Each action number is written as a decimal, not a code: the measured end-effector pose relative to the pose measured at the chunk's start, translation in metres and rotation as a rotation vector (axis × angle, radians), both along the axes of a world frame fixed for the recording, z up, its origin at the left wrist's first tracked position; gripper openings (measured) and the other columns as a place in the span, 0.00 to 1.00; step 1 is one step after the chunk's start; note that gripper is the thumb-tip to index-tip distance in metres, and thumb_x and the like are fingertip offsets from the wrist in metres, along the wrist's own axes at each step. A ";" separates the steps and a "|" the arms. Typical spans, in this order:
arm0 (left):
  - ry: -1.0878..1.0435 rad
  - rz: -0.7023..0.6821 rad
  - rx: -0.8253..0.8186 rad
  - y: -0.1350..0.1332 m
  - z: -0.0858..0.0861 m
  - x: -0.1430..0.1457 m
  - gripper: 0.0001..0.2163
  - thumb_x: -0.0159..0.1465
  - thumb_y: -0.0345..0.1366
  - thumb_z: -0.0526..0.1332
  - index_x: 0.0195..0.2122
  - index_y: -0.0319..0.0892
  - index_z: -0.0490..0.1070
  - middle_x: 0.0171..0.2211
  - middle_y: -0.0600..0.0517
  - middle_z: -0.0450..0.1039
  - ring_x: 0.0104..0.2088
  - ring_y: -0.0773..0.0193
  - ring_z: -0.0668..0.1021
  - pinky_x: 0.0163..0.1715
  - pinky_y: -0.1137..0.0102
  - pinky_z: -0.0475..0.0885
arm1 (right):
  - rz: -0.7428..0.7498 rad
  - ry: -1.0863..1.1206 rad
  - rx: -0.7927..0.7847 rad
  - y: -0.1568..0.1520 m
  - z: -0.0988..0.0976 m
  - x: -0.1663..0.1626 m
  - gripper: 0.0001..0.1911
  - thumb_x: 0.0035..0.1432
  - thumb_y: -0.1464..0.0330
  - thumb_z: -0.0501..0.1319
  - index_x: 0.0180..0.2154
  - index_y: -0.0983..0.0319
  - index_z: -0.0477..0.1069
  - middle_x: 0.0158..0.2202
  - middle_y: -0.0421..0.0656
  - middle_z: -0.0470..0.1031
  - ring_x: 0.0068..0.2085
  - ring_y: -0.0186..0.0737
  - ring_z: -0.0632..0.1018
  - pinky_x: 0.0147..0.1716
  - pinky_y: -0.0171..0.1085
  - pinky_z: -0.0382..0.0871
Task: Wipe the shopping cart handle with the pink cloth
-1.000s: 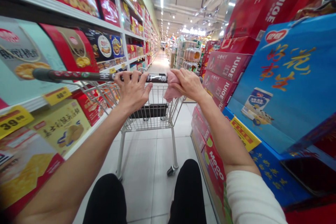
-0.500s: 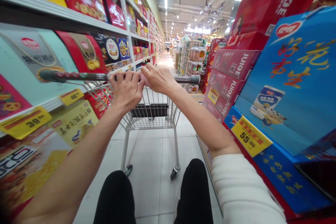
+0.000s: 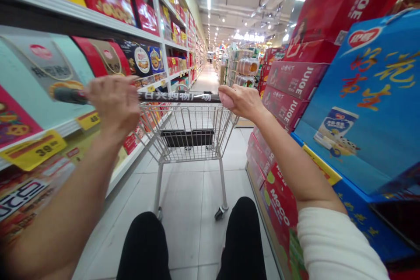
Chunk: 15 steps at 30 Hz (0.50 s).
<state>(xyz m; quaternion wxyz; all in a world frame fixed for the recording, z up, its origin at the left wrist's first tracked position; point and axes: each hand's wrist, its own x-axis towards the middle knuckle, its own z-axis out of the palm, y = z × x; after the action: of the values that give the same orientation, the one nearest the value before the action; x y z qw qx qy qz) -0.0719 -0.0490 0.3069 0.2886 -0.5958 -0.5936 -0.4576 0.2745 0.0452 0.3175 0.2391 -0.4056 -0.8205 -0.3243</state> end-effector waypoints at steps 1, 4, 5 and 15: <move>-0.100 0.095 0.072 -0.002 0.004 -0.016 0.22 0.76 0.46 0.46 0.58 0.44 0.73 0.59 0.45 0.72 0.63 0.47 0.65 0.68 0.44 0.50 | -0.003 0.013 0.010 0.003 -0.001 0.004 0.23 0.65 0.64 0.56 0.60 0.54 0.68 0.46 0.44 0.82 0.40 0.40 0.77 0.33 0.37 0.55; -0.360 0.221 0.060 -0.001 0.014 -0.054 0.21 0.76 0.39 0.46 0.53 0.38 0.78 0.58 0.44 0.74 0.61 0.51 0.67 0.69 0.49 0.53 | -0.015 0.056 0.037 0.007 -0.003 0.004 0.19 0.66 0.63 0.55 0.57 0.57 0.70 0.44 0.45 0.82 0.38 0.39 0.76 0.33 0.38 0.54; -0.395 0.217 0.018 0.001 0.016 -0.060 0.23 0.77 0.38 0.44 0.50 0.37 0.80 0.53 0.45 0.77 0.58 0.54 0.70 0.67 0.52 0.56 | -0.022 0.068 0.043 0.007 -0.004 0.000 0.19 0.66 0.63 0.54 0.56 0.57 0.70 0.43 0.45 0.82 0.38 0.39 0.76 0.32 0.38 0.54; -0.368 0.168 0.022 -0.001 0.008 -0.021 0.33 0.76 0.48 0.38 0.42 0.41 0.84 0.43 0.43 0.82 0.47 0.53 0.76 0.57 0.58 0.65 | 0.143 0.090 0.054 -0.020 0.002 -0.151 0.19 0.76 0.65 0.43 0.55 0.59 0.70 0.44 0.47 0.80 0.39 0.40 0.75 0.35 0.39 0.56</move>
<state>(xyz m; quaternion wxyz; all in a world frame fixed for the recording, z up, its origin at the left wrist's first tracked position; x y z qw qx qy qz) -0.0930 -0.0501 0.3149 0.2186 -0.4473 -0.6789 -0.5397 0.1237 0.0249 0.3195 0.3093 -0.3538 -0.8266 -0.3098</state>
